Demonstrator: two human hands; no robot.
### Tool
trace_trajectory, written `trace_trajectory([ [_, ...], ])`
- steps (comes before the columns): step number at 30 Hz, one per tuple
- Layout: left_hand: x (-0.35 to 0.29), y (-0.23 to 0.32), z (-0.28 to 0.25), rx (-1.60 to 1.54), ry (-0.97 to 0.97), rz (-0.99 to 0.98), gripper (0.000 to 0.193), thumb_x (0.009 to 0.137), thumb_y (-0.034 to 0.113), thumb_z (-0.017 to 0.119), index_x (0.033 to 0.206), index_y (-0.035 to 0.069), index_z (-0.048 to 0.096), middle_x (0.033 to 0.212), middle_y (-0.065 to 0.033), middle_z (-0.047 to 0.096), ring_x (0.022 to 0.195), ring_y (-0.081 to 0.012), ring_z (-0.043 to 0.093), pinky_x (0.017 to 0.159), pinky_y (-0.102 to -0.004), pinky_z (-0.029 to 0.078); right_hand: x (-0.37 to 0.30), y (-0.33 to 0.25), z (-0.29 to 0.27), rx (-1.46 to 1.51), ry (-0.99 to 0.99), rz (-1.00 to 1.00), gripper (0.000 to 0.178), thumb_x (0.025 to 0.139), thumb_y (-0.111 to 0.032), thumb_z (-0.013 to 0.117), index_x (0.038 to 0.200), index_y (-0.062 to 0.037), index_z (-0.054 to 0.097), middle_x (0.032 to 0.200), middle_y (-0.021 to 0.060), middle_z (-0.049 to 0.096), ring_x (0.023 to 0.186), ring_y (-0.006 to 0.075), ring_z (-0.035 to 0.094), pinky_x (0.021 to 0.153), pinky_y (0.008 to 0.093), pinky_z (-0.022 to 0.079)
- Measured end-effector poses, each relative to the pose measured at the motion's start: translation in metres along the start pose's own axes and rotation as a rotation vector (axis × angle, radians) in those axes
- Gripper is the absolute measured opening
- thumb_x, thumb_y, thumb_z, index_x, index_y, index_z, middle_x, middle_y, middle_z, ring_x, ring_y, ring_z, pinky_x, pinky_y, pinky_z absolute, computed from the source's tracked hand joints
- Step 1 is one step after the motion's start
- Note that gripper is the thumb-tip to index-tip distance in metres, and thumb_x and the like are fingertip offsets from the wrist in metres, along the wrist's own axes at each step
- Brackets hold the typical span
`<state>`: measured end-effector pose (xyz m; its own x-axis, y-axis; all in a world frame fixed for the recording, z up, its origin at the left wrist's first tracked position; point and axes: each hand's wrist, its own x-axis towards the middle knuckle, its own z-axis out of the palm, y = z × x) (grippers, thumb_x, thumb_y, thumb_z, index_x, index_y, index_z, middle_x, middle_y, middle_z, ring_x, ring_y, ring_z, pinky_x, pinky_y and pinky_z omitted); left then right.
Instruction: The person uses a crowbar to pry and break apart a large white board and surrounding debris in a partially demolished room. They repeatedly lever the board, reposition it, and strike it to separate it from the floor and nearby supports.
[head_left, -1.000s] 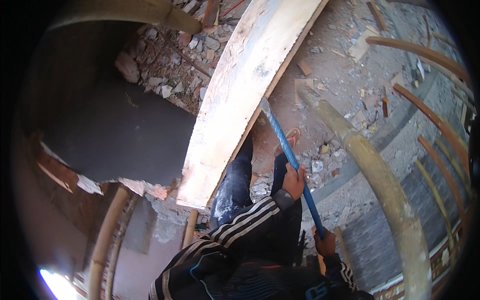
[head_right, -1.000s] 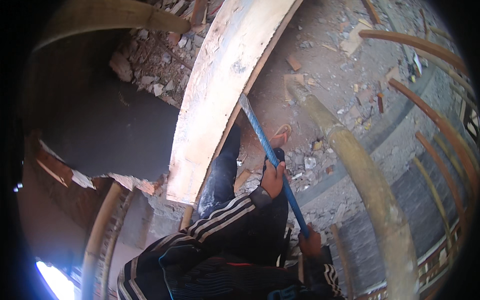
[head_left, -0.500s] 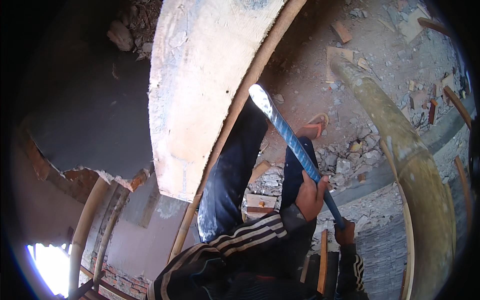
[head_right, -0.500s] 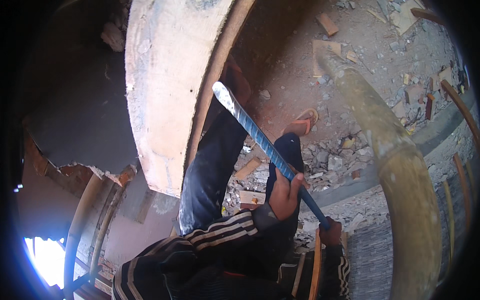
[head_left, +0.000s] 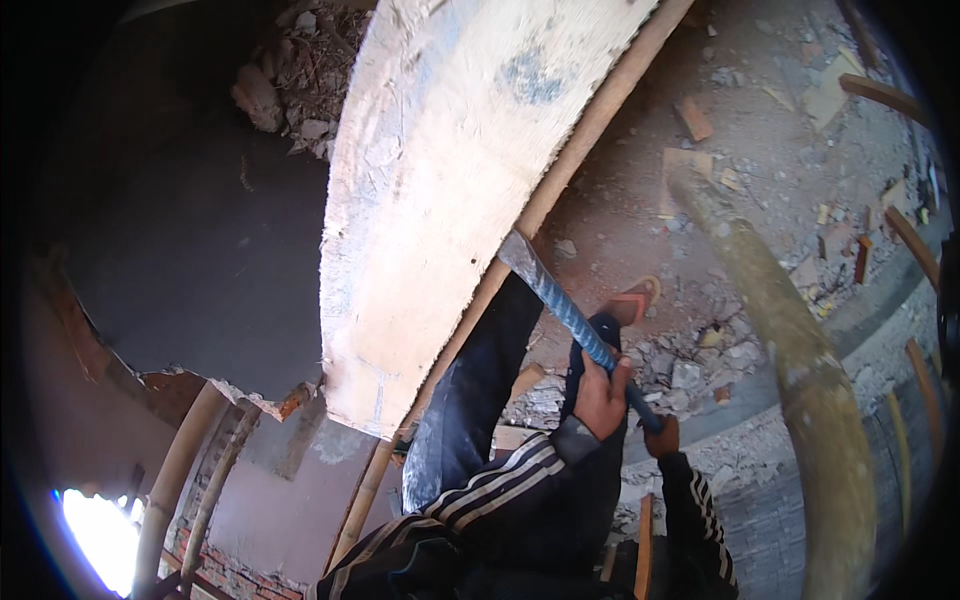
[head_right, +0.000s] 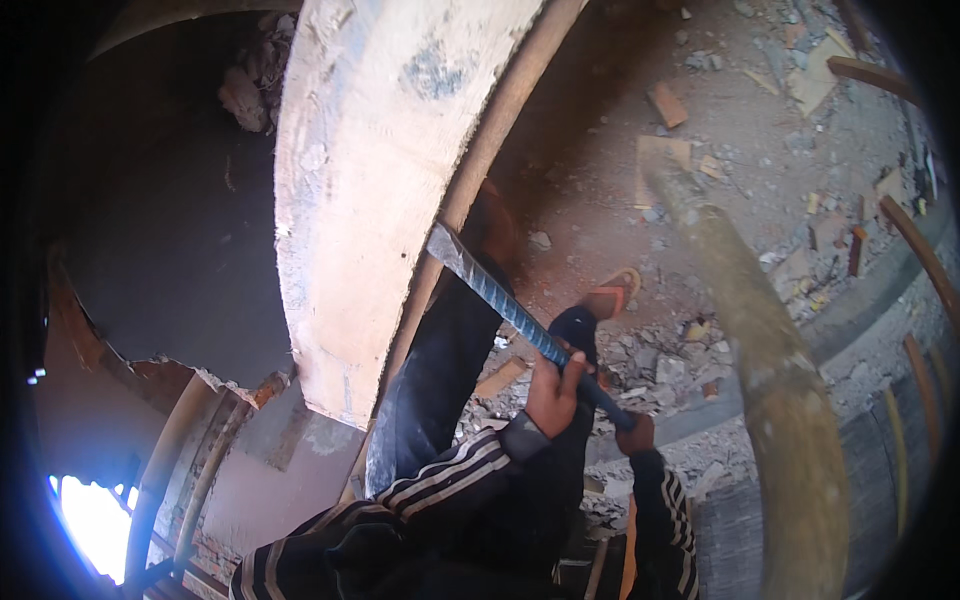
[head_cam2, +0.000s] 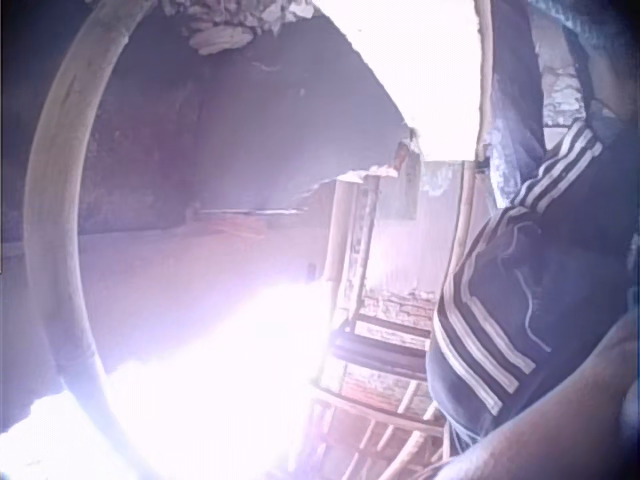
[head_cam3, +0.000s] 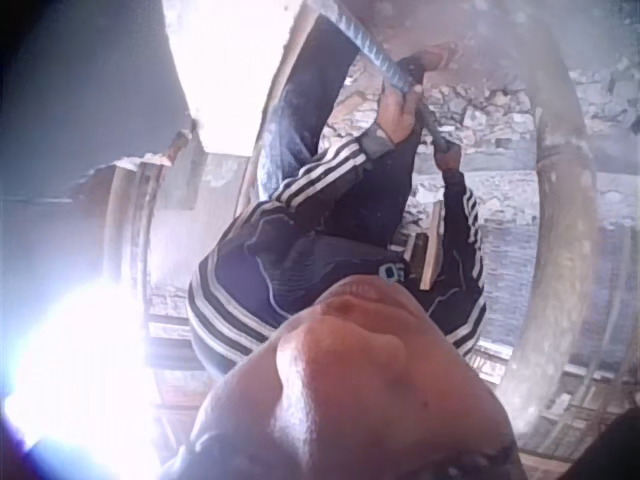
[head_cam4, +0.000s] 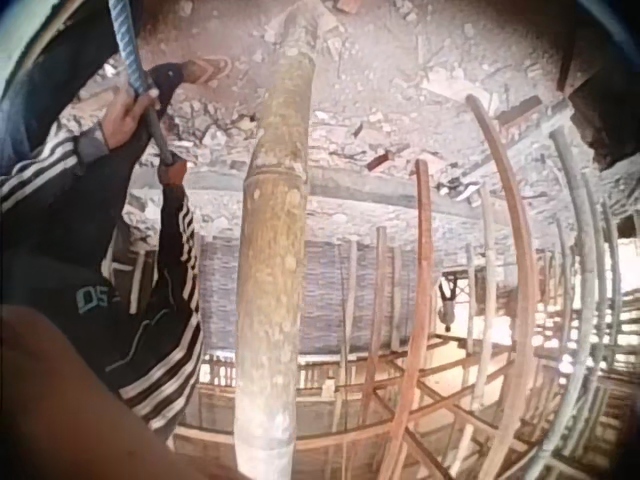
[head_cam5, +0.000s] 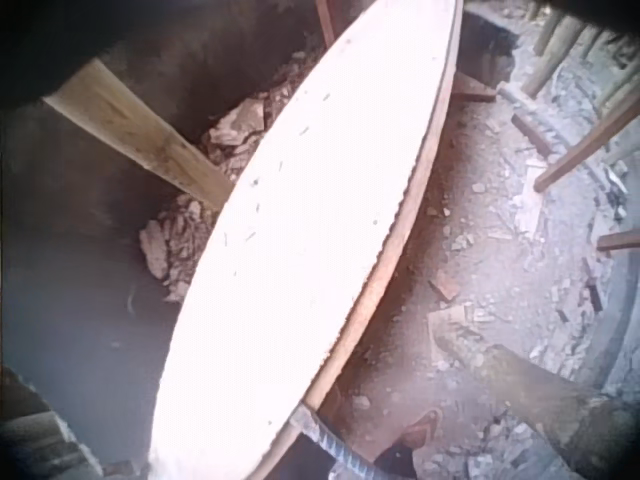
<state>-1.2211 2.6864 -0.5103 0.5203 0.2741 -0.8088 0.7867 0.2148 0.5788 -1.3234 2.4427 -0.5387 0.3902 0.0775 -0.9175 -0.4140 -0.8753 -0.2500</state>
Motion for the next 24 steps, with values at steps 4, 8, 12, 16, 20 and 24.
trace_trajectory([
  [4, -0.029, 0.049, -0.023, -0.181, -0.154, -0.164, 0.025, 0.094, 0.010, 0.050, 0.109, -0.002, 0.034, 0.082, -0.0094, 0.055, 0.074, -0.0155, 0.059, 0.067, -0.0280, 0.046, -0.111, -0.043, -0.036, 0.052, -0.046, 0.244, 0.016, 0.073, -0.021, 0.067, 0.075, -0.0057, 0.071, 0.063, 0.0186, 0.062, 0.064, 0.0345, 0.064, 0.057, 0.0415, 0.048],
  [8, -0.066, 0.097, -0.040, -0.373, -0.194, -0.201, 0.026, 0.092, 0.014, 0.055, 0.104, -0.002, 0.040, 0.072, -0.0098, 0.059, 0.066, -0.0184, 0.063, 0.059, -0.0300, 0.048, -0.226, -0.127, -0.105, 0.015, -0.188, 0.241, 0.026, 0.074, -0.025, 0.066, 0.085, -0.0023, 0.066, 0.061, 0.0178, 0.061, 0.059, 0.0326, 0.064, 0.055, 0.0402, 0.047],
  [12, -0.083, 0.157, -0.066, -0.574, -0.286, -0.303, 0.029, 0.093, 0.013, 0.053, 0.109, -0.004, 0.035, 0.078, -0.0087, 0.052, 0.066, -0.0187, 0.060, 0.060, -0.0312, 0.049, -0.300, -0.265, -0.181, 0.099, -0.279, 0.385, 0.029, 0.077, -0.026, 0.065, 0.088, 0.0011, 0.063, 0.062, 0.0178, 0.060, 0.055, 0.0305, 0.063, 0.054, 0.0393, 0.048],
  [16, -0.086, 0.212, -0.091, -0.686, -0.337, -0.429, 0.035, 0.092, 0.013, 0.052, 0.115, -0.005, 0.034, 0.081, -0.0085, 0.049, 0.065, -0.0188, 0.059, 0.059, -0.0335, 0.052, -0.337, -0.390, -0.228, 0.136, -0.298, 0.375, 0.027, 0.078, -0.022, 0.065, 0.092, 0.0010, 0.063, 0.066, 0.0124, 0.064, 0.061, 0.0192, 0.063, 0.058, 0.0332, 0.049],
  [20, -0.083, 0.219, -0.103, -0.768, -0.388, -0.483, 0.035, 0.092, 0.012, 0.052, 0.116, -0.005, 0.034, 0.082, -0.0084, 0.049, 0.065, -0.0199, 0.058, 0.062, -0.0378, 0.054, -0.331, -0.464, -0.234, 0.165, -0.288, 0.572, 0.028, 0.080, -0.023, 0.065, 0.087, 0.0040, 0.063, 0.067, 0.0163, 0.063, 0.063, 0.0235, 0.065, 0.060, 0.0348, 0.050],
  [24, -0.076, 0.212, -0.102, -0.739, -0.454, -0.574, 0.029, 0.091, 0.014, 0.054, 0.110, -0.002, 0.038, 0.080, -0.0077, 0.050, 0.067, -0.0211, 0.059, 0.068, -0.0398, 0.054, -0.333, -0.420, -0.221, 0.097, -0.208, 0.413, 0.030, 0.082, -0.021, 0.063, 0.086, 0.0078, 0.061, 0.064, 0.0216, 0.061, 0.059, 0.0311, 0.065, 0.056, 0.0371, 0.049],
])
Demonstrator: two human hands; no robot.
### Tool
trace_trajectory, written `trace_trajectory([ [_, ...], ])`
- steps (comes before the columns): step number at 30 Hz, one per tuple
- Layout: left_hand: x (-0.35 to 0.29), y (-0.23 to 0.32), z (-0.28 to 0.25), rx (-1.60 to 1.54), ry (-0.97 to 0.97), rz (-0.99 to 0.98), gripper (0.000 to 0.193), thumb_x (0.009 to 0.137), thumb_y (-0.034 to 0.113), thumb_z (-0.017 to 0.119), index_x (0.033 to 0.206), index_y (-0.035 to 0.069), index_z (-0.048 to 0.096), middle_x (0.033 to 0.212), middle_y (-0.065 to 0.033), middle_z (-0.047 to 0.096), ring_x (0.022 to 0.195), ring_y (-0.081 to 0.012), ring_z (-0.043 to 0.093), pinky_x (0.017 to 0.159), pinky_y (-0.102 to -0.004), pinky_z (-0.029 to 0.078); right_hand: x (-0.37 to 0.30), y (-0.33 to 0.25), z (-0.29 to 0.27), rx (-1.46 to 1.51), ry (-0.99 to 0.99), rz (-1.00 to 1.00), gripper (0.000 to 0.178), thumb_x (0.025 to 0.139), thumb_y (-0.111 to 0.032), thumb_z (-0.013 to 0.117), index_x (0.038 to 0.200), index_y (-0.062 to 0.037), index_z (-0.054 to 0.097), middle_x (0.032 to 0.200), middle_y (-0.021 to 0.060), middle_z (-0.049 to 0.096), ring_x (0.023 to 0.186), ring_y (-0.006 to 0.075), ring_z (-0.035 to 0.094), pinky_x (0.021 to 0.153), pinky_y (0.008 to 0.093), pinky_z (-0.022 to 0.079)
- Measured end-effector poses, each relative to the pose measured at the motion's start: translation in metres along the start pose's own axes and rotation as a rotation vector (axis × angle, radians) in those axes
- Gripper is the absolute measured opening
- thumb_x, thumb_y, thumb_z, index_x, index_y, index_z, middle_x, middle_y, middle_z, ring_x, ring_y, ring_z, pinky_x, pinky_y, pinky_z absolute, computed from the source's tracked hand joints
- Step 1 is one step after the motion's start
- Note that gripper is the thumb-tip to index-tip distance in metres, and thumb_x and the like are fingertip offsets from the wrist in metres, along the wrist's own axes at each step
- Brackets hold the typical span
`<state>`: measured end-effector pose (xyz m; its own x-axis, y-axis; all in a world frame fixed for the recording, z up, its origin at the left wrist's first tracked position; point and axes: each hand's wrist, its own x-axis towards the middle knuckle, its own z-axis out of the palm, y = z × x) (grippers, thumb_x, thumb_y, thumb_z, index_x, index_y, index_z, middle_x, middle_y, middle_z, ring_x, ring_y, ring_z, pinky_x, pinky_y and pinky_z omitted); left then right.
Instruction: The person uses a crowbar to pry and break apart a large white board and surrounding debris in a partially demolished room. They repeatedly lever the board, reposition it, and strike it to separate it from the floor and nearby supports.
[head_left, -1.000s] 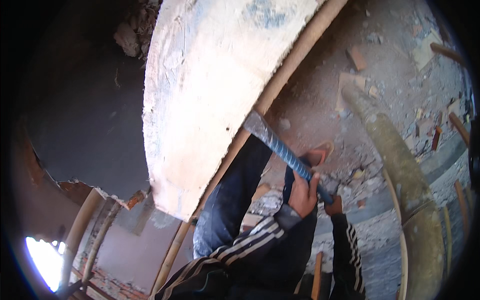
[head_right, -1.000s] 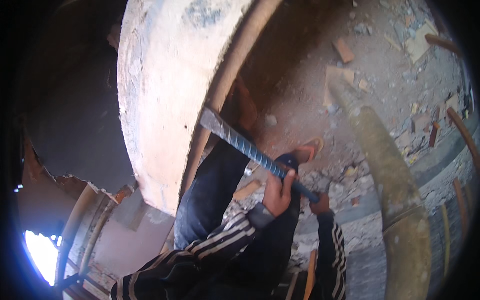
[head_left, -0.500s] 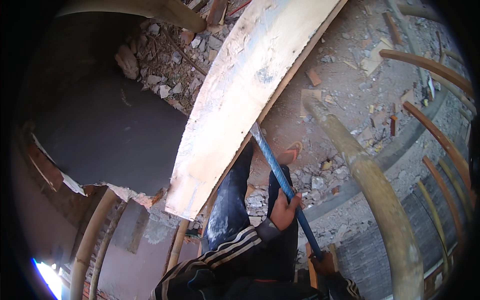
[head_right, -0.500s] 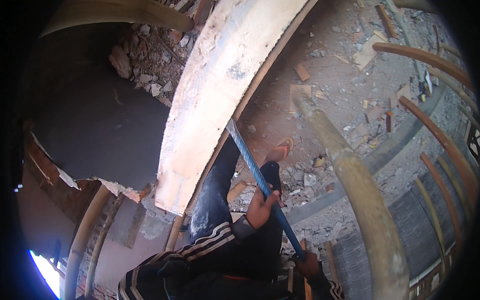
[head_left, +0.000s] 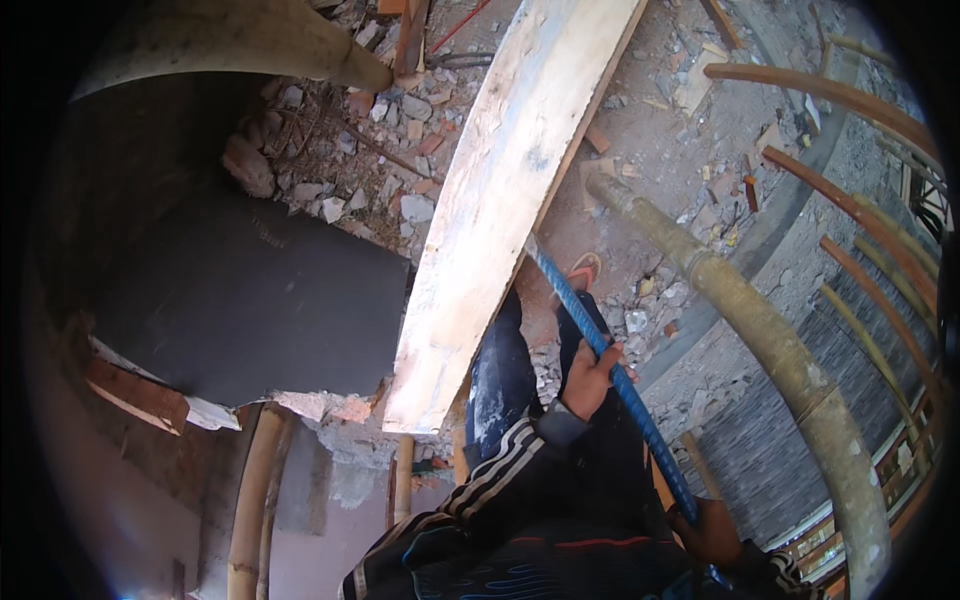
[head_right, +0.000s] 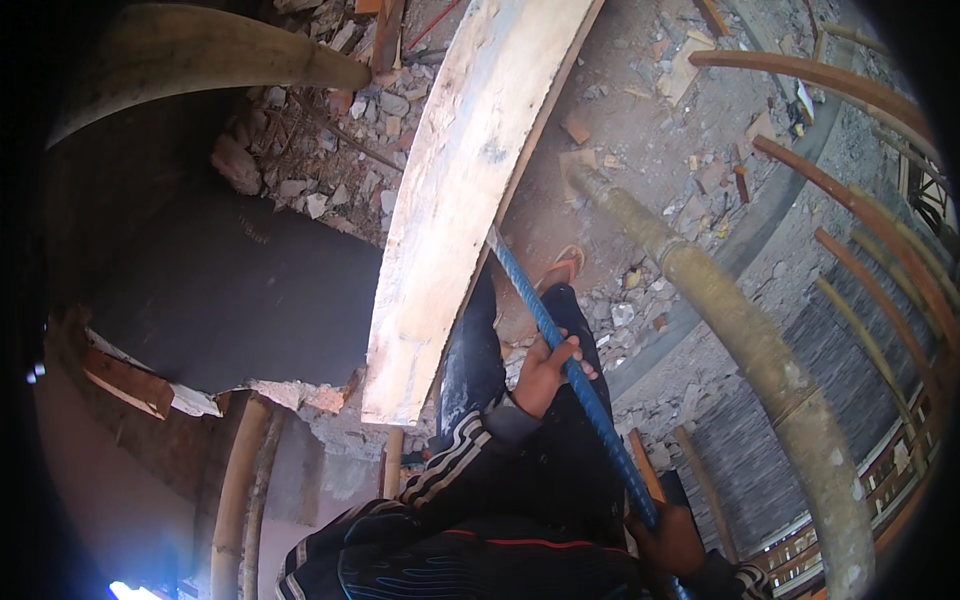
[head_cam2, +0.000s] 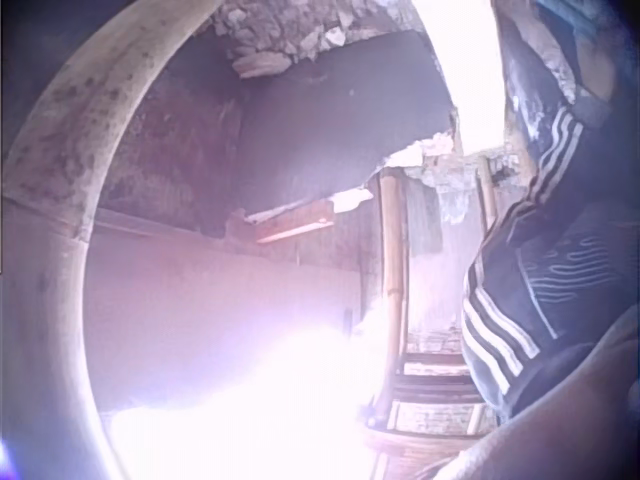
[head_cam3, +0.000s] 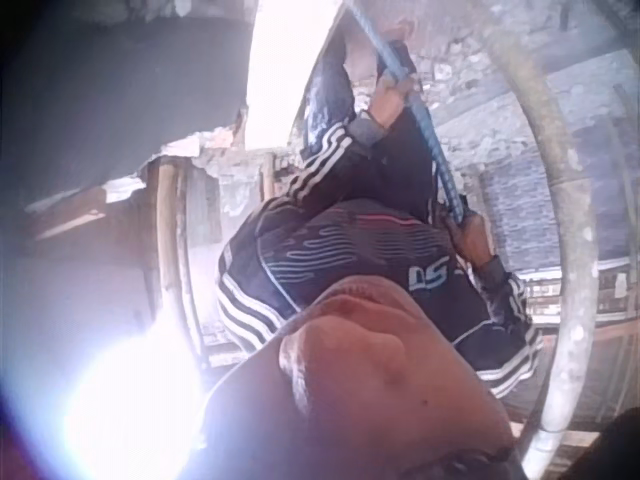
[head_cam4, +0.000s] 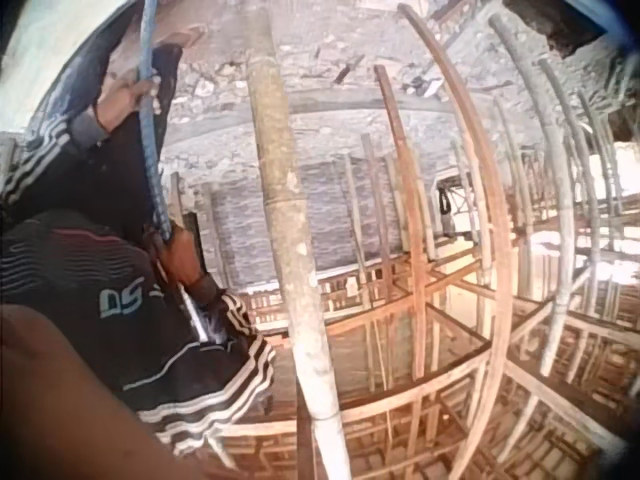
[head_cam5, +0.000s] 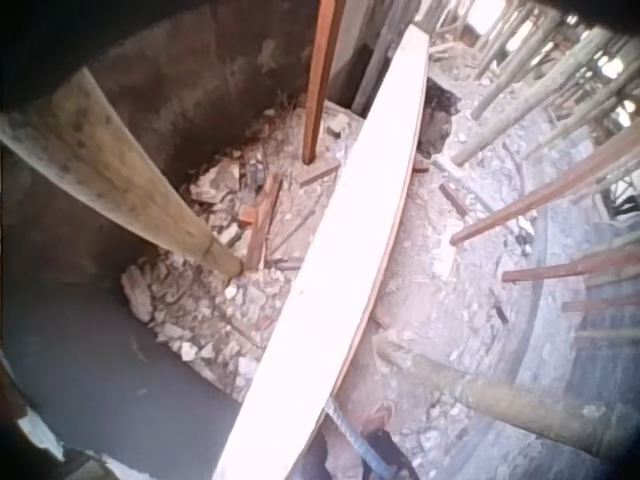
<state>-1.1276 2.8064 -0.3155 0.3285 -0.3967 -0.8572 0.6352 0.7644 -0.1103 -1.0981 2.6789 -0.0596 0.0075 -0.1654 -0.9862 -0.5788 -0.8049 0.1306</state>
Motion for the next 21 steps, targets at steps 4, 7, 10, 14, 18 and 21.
trace_trajectory([
  [4, 0.043, 0.006, -0.015, -0.357, 0.076, -0.014, 0.020, 0.090, 0.022, 0.058, 0.096, 0.006, 0.046, 0.071, -0.0029, 0.048, 0.061, -0.0189, 0.055, 0.065, -0.0342, 0.052, 0.022, 0.037, 0.000, -0.057, 0.062, -0.113, 0.028, 0.082, -0.022, 0.063, 0.086, 0.0052, 0.062, 0.064, 0.0230, 0.060, 0.060, 0.0351, 0.064, 0.056, 0.0401, 0.049],
  [7, 0.072, 0.012, -0.019, -0.532, 0.088, -0.050, 0.021, 0.089, 0.027, 0.059, 0.085, 0.011, 0.047, 0.062, 0.0006, 0.044, 0.055, -0.0160, 0.049, 0.057, -0.0295, 0.047, 0.046, 0.063, 0.004, -0.181, 0.181, -0.057, 0.023, 0.080, -0.021, 0.063, 0.090, 0.0005, 0.064, 0.063, 0.0227, 0.059, 0.061, 0.0386, 0.061, 0.056, 0.0440, 0.048],
  [10, 0.105, -0.023, -0.043, -0.455, 0.052, -0.020, 0.023, 0.088, 0.029, 0.059, 0.079, 0.013, 0.045, 0.057, 0.0023, 0.040, 0.049, -0.0137, 0.044, 0.049, -0.0277, 0.040, 0.100, 0.121, 0.018, -0.258, 0.331, -0.093, 0.021, 0.077, -0.021, 0.063, 0.090, -0.0043, 0.064, 0.061, 0.0212, 0.058, 0.060, 0.0406, 0.060, 0.056, 0.0467, 0.047],
  [14, 0.125, -0.064, -0.037, -0.180, 0.288, 0.105, 0.029, 0.087, 0.028, 0.061, 0.068, 0.013, 0.043, 0.052, 0.0021, 0.038, 0.044, -0.0121, 0.040, 0.044, -0.0289, 0.035, 0.188, 0.209, 0.032, -0.253, 0.370, -0.196, 0.019, 0.073, -0.024, 0.063, 0.082, -0.0071, 0.063, 0.060, 0.0193, 0.058, 0.060, 0.0410, 0.059, 0.054, 0.0467, 0.047],
  [18, 0.151, -0.072, -0.022, 0.016, 0.422, 0.251, 0.033, 0.086, 0.026, 0.061, 0.062, 0.012, 0.043, 0.051, 0.0015, 0.037, 0.041, -0.0117, 0.038, 0.042, -0.0288, 0.035, 0.268, 0.269, 0.054, -0.189, 0.305, -0.187, 0.018, 0.072, -0.026, 0.063, 0.075, -0.0087, 0.062, 0.060, 0.0166, 0.059, 0.060, 0.0381, 0.060, 0.054, 0.0459, 0.047],
  [21, 0.165, -0.049, -0.007, 0.038, 0.351, 0.290, 0.029, 0.087, 0.024, 0.060, 0.067, 0.012, 0.043, 0.053, 0.0025, 0.035, 0.045, -0.0110, 0.039, 0.045, -0.0286, 0.035, 0.308, 0.258, 0.055, -0.052, 0.334, -0.292, 0.015, 0.072, -0.023, 0.065, 0.076, -0.0078, 0.062, 0.058, 0.0161, 0.058, 0.058, 0.0379, 0.059, 0.054, 0.0453, 0.046],
])
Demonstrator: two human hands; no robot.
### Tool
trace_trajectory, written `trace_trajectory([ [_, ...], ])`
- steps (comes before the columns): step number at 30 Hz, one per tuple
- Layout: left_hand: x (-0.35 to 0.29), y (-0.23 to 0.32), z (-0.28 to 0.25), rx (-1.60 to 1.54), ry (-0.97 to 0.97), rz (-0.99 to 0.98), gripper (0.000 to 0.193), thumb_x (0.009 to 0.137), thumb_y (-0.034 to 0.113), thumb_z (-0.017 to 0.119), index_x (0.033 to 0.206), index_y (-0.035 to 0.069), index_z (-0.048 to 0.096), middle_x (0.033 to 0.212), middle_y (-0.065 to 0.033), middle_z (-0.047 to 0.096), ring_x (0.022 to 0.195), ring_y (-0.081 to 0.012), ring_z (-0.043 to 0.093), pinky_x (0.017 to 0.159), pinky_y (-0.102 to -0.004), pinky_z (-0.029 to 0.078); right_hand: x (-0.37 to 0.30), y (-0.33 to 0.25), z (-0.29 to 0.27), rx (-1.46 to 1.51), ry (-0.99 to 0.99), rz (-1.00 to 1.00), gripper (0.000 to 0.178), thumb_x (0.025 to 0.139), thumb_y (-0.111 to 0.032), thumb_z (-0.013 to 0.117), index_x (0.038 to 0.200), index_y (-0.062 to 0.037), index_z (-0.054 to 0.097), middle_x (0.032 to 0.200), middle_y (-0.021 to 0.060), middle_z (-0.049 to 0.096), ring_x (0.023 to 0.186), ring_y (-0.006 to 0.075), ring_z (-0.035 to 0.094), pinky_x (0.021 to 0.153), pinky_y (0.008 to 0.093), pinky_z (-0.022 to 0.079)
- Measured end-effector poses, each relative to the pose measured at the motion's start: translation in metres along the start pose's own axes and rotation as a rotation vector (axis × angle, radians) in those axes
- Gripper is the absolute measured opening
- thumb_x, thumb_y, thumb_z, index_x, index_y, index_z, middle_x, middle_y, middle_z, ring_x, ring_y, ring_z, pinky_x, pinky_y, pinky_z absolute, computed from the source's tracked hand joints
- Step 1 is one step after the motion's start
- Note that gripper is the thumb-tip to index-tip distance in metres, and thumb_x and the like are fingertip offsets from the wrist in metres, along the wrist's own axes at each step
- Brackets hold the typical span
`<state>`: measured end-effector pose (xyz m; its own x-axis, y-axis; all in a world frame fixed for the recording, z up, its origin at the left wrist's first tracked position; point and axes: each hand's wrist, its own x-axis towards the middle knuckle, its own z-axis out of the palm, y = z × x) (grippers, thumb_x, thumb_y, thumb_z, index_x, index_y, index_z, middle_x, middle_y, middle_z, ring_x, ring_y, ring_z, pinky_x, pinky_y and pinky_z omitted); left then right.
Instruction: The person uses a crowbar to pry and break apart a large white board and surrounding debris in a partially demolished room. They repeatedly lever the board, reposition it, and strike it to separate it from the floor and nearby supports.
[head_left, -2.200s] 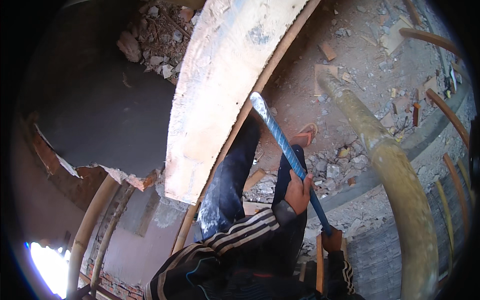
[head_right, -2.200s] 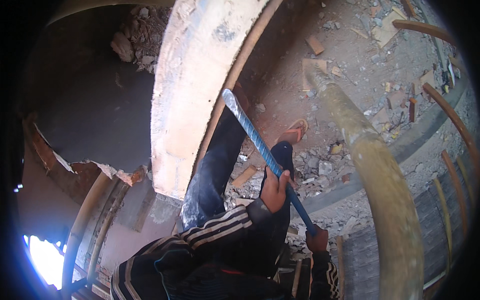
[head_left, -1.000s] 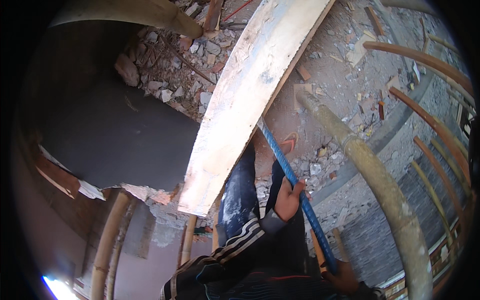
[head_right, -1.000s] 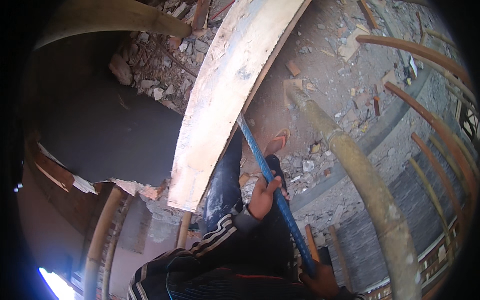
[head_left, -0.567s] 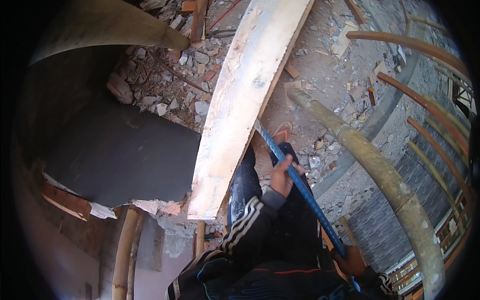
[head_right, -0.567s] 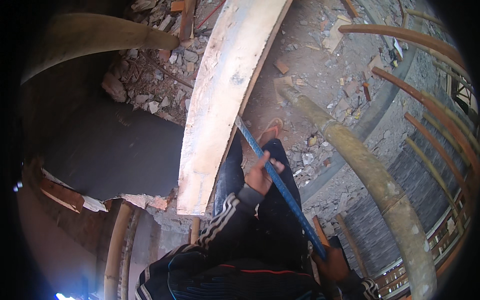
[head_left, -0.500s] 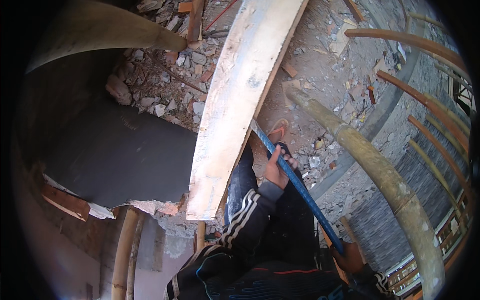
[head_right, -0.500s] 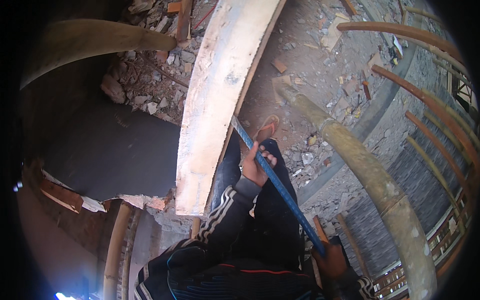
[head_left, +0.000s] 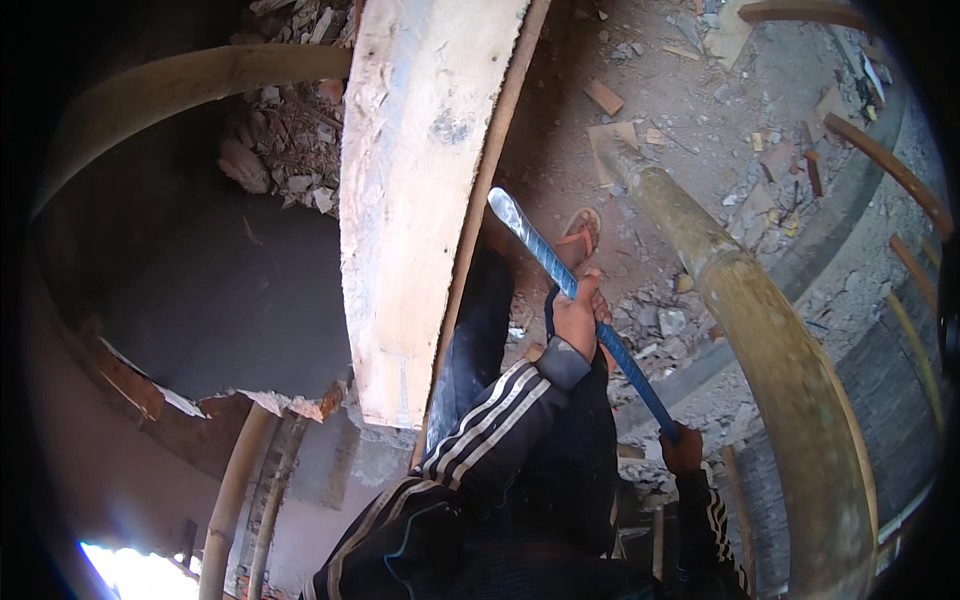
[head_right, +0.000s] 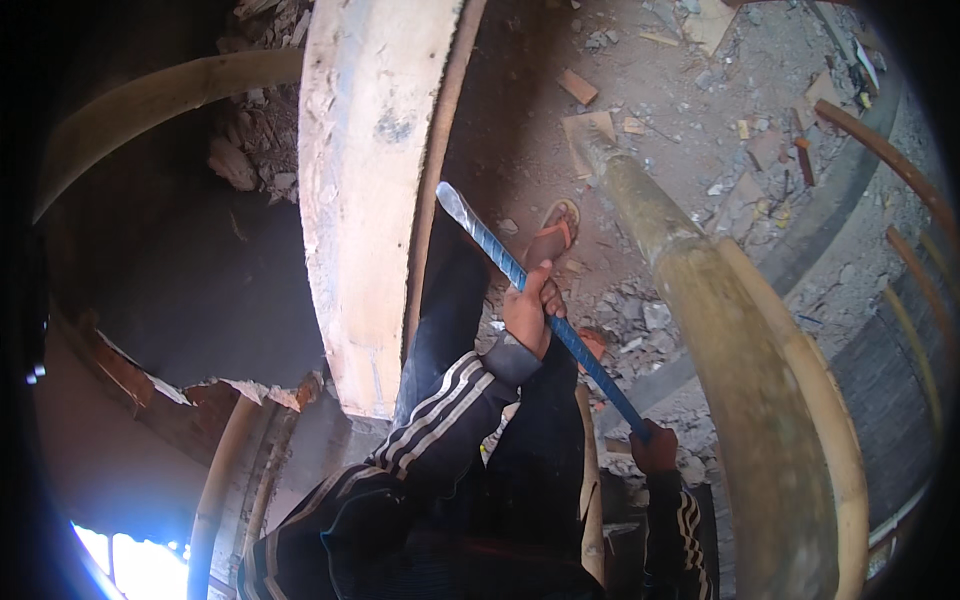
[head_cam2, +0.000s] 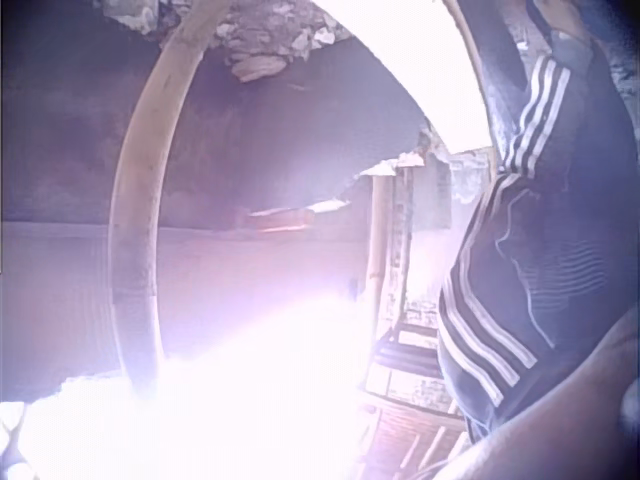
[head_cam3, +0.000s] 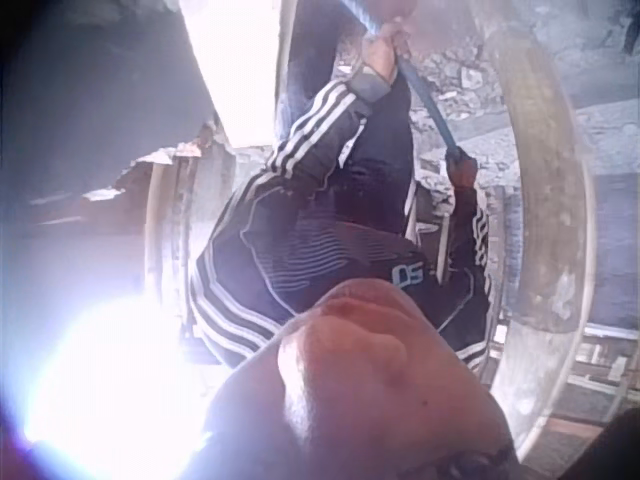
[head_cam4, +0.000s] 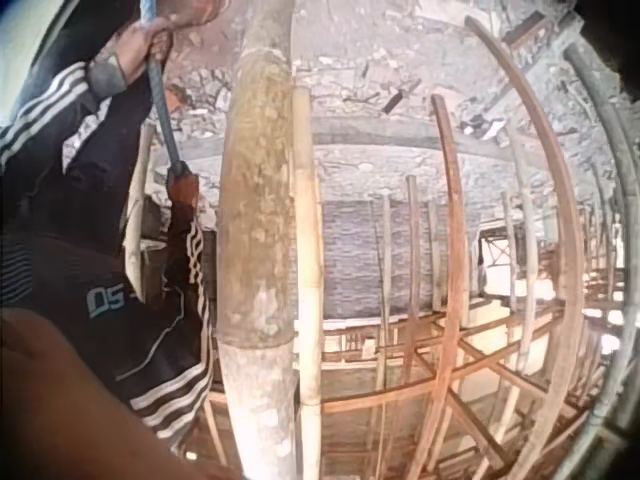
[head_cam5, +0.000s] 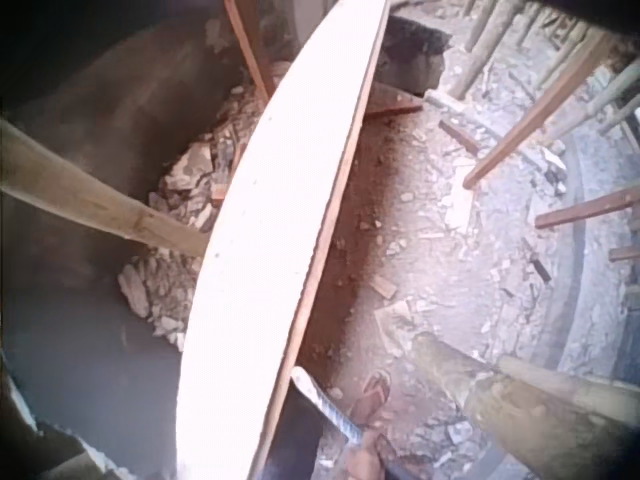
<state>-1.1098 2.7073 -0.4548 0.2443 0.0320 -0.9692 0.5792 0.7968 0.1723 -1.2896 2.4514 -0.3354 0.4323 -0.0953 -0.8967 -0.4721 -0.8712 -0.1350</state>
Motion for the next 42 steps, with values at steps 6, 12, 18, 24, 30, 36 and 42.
trace_trajectory([
  [6, 0.037, 0.014, 0.012, 0.027, 0.002, 0.094, 0.029, 0.086, 0.019, 0.061, 0.068, 0.011, 0.040, 0.053, 0.0020, 0.036, 0.044, -0.0105, 0.037, 0.044, -0.0275, 0.034, 0.072, 0.010, 0.035, 0.088, -0.028, -0.005, 0.019, 0.069, -0.021, 0.066, 0.079, -0.0046, 0.063, 0.060, 0.0175, 0.059, 0.062, 0.0387, 0.060, 0.057, 0.0461, 0.046],
  [12, 0.047, 0.003, 0.003, 0.159, 0.041, 0.184, 0.026, 0.088, 0.016, 0.058, 0.069, 0.010, 0.041, 0.053, 0.0015, 0.036, 0.041, -0.0103, 0.036, 0.041, -0.0270, 0.032, 0.102, 0.016, 0.057, 0.125, -0.075, -0.022, 0.024, 0.066, -0.019, 0.068, 0.084, -0.0029, 0.067, 0.064, 0.0204, 0.061, 0.064, 0.0384, 0.062, 0.060, 0.0440, 0.048],
  [18, 0.080, 0.039, 0.018, 0.225, 0.122, 0.361, 0.023, 0.087, 0.015, 0.060, 0.071, 0.008, 0.044, 0.054, 0.0008, 0.039, 0.042, -0.0092, 0.038, 0.042, -0.0266, 0.033, 0.205, -0.019, 0.095, 0.250, -0.053, -0.098, 0.019, 0.072, -0.021, 0.064, 0.068, -0.0024, 0.066, 0.060, 0.0207, 0.060, 0.060, 0.0341, 0.064, 0.054, 0.0409, 0.046],
  [24, 0.082, 0.042, 0.009, 0.247, -0.042, 0.325, 0.029, 0.085, 0.016, 0.064, 0.064, 0.008, 0.046, 0.057, 0.0005, 0.044, 0.049, -0.0106, 0.045, 0.049, -0.0268, 0.038, 0.195, -0.040, 0.075, 0.252, -0.005, -0.042, 0.022, 0.071, -0.021, 0.067, 0.068, 0.0013, 0.066, 0.058, 0.0205, 0.059, 0.055, 0.0320, 0.063, 0.052, 0.0408, 0.045],
  [30, 0.035, 0.054, 0.006, 0.275, -0.097, 0.296, 0.026, 0.089, 0.026, 0.060, 0.080, 0.004, 0.051, 0.066, -0.0030, 0.054, 0.060, -0.0131, 0.056, 0.056, -0.0261, 0.045, 0.049, -0.039, 0.039, 0.196, -0.120, 0.069, 0.026, 0.074, -0.021, 0.069, 0.065, 0.0023, 0.062, 0.056, 0.0160, 0.058, 0.053, 0.0267, 0.059, 0.054, 0.0415, 0.042],
  [36, -0.014, 0.069, 0.010, 0.093, -0.154, 0.160, 0.036, 0.092, 0.038, 0.054, 0.099, 0.002, 0.050, 0.077, -0.0071, 0.058, 0.066, -0.0164, 0.060, 0.062, -0.0287, 0.051, -0.066, -0.148, -0.070, 0.202, -0.222, 0.210, 0.023, 0.074, -0.021, 0.064, 0.071, 0.0016, 0.063, 0.057, 0.0120, 0.059, 0.054, 0.0212, 0.058, 0.054, 0.0370, 0.044],
  [42, -0.055, 0.083, 0.030, -0.066, -0.185, 0.027, 0.037, 0.090, 0.041, 0.056, 0.101, 0.006, 0.051, 0.077, -0.0078, 0.058, 0.067, -0.0194, 0.062, 0.063, -0.0304, 0.052, -0.131, -0.246, -0.145, 0.176, -0.188, 0.238, 0.024, 0.075, -0.020, 0.062, 0.072, 0.0036, 0.060, 0.061, 0.0193, 0.057, 0.057, 0.0310, 0.062, 0.058, 0.0393, 0.048],
])
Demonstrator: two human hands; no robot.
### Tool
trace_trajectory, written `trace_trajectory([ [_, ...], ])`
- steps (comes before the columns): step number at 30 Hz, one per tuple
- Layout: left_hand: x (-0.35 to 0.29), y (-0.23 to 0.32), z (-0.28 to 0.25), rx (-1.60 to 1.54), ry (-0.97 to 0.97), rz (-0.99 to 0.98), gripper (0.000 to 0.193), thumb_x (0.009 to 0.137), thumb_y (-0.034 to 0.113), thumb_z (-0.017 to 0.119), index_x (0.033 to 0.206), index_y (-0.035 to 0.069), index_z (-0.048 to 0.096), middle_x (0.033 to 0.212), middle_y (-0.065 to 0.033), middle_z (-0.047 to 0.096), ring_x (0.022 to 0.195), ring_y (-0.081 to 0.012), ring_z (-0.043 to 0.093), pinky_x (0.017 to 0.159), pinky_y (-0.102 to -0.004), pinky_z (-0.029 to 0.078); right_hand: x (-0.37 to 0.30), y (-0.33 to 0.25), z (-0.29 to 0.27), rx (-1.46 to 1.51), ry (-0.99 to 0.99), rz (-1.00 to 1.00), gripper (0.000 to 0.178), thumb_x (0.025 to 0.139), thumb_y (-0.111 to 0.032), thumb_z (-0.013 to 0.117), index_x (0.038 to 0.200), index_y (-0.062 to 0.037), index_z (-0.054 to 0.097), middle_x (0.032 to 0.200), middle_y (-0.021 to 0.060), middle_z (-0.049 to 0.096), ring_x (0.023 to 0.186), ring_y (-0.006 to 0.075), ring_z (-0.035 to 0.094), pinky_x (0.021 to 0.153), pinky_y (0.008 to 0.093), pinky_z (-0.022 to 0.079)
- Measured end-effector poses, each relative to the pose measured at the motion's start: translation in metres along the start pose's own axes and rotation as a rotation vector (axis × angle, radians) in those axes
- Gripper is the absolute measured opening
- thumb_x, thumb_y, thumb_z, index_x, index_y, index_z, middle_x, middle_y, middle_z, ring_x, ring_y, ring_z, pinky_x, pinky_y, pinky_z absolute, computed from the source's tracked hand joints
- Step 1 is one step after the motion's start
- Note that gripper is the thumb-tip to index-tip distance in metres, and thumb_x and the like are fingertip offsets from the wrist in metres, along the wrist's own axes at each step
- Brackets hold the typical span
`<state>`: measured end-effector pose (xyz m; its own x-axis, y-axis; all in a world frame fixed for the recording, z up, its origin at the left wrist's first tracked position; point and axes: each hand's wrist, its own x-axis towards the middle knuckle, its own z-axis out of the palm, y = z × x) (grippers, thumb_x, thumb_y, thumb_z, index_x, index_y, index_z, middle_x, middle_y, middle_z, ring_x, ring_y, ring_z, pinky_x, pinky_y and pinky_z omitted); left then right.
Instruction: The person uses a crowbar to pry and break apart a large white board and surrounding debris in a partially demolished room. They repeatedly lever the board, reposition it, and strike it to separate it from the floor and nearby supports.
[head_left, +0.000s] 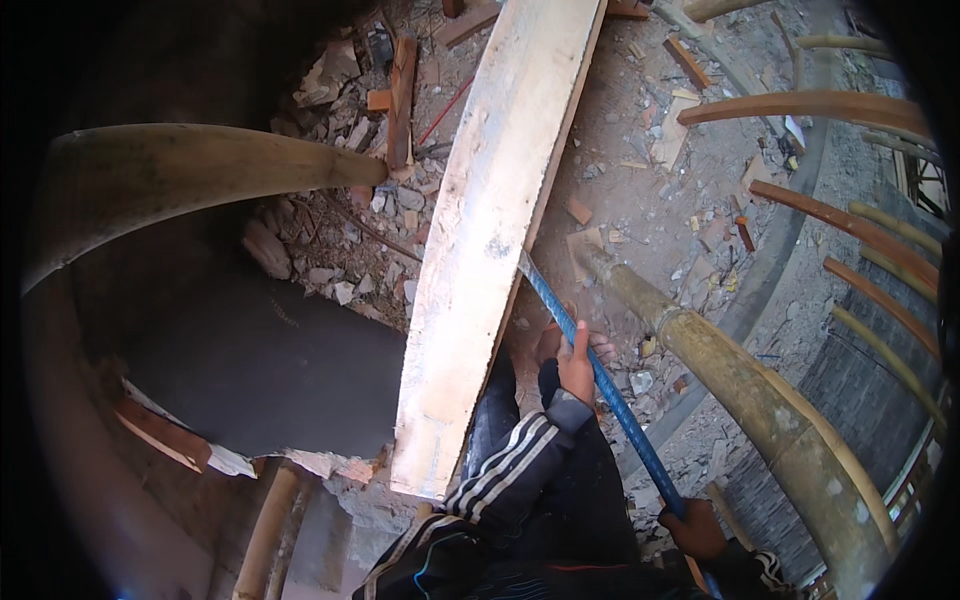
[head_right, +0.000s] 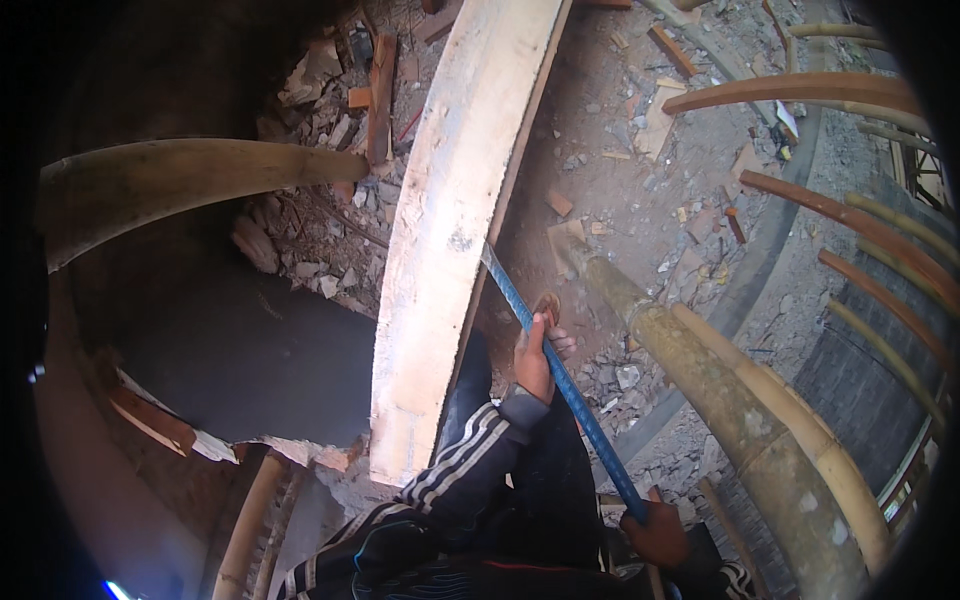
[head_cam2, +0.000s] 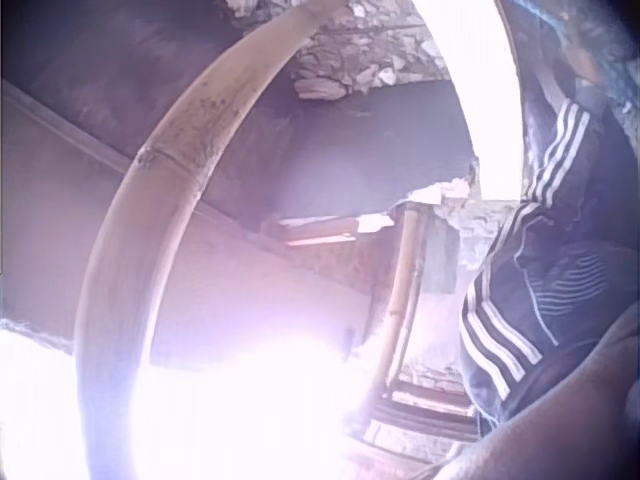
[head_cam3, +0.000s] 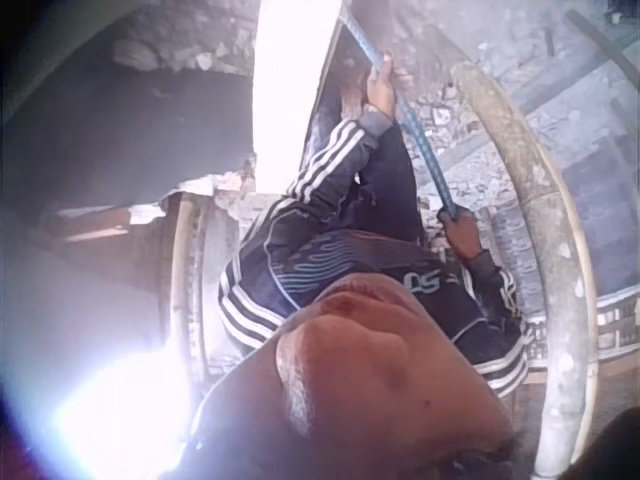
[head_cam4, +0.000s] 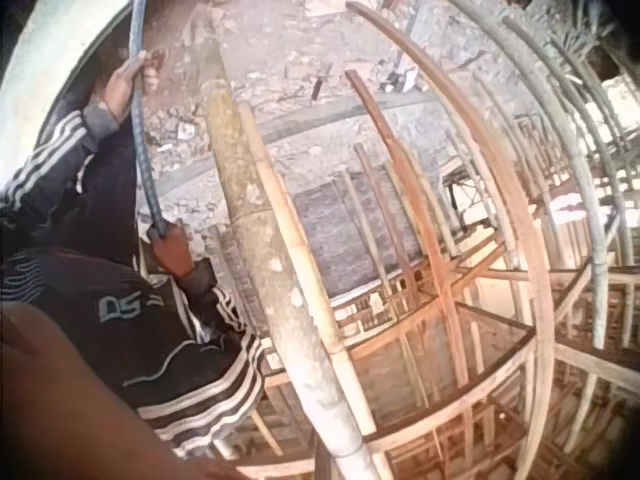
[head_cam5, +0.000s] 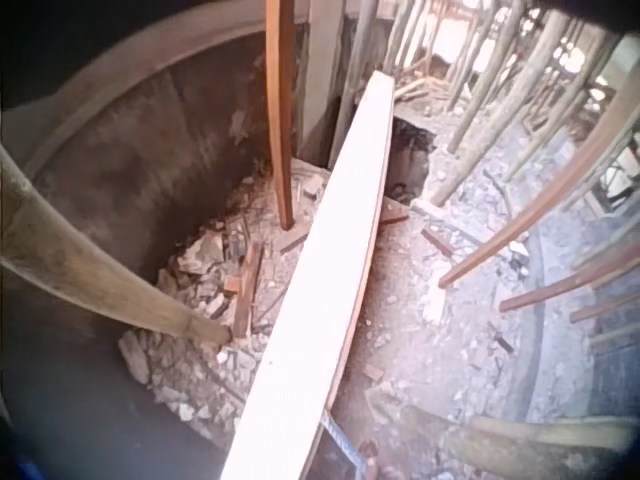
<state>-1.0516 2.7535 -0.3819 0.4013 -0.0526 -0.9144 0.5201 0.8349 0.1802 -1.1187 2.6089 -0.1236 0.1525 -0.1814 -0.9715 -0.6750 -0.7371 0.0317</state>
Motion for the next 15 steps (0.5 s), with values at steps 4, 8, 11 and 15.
trace_trajectory([
  [4, -0.002, 0.010, 0.003, -0.060, -0.003, -0.150, 0.031, 0.090, 0.037, 0.057, 0.098, 0.008, 0.048, 0.068, -0.0039, 0.049, 0.060, -0.0181, 0.055, 0.056, -0.0319, 0.048, -0.002, 0.003, 0.003, -0.073, 0.076, -0.060, 0.026, 0.075, -0.023, 0.065, 0.074, 0.0024, 0.060, 0.065, 0.0200, 0.058, 0.058, 0.0349, 0.061, 0.056, 0.0421, 0.047],
  [8, 0.014, -0.008, -0.014, -0.124, -0.071, -0.221, 0.032, 0.090, 0.034, 0.059, 0.078, 0.005, 0.049, 0.063, -0.0060, 0.049, 0.053, -0.0182, 0.054, 0.047, -0.0313, 0.046, 0.029, 0.034, 0.018, -0.037, 0.171, -0.088, 0.026, 0.077, -0.025, 0.064, 0.076, 0.0007, 0.060, 0.061, 0.0186, 0.057, 0.059, 0.0369, 0.060, 0.057, 0.0442, 0.046],
  [11, 0.026, -0.031, -0.026, -0.002, -0.070, -0.137, 0.031, 0.091, 0.032, 0.057, 0.085, 0.004, 0.048, 0.063, -0.0048, 0.049, 0.050, -0.0175, 0.052, 0.046, -0.0306, 0.045, 0.073, 0.068, 0.042, -0.145, 0.282, -0.089, 0.024, 0.079, -0.026, 0.061, 0.080, -0.0014, 0.061, 0.059, 0.0184, 0.057, 0.061, 0.0381, 0.061, 0.057, 0.0450, 0.046],
  [15, 0.058, -0.083, -0.049, 0.389, 0.041, 0.146, 0.030, 0.093, 0.029, 0.054, 0.097, 0.002, 0.043, 0.063, -0.0047, 0.050, 0.050, -0.0177, 0.054, 0.046, -0.0311, 0.045, 0.174, 0.144, 0.089, -0.053, 0.325, -0.170, 0.021, 0.077, -0.022, 0.063, 0.082, -0.0016, 0.062, 0.061, 0.0172, 0.059, 0.058, 0.0324, 0.061, 0.054, 0.0413, 0.045],
])
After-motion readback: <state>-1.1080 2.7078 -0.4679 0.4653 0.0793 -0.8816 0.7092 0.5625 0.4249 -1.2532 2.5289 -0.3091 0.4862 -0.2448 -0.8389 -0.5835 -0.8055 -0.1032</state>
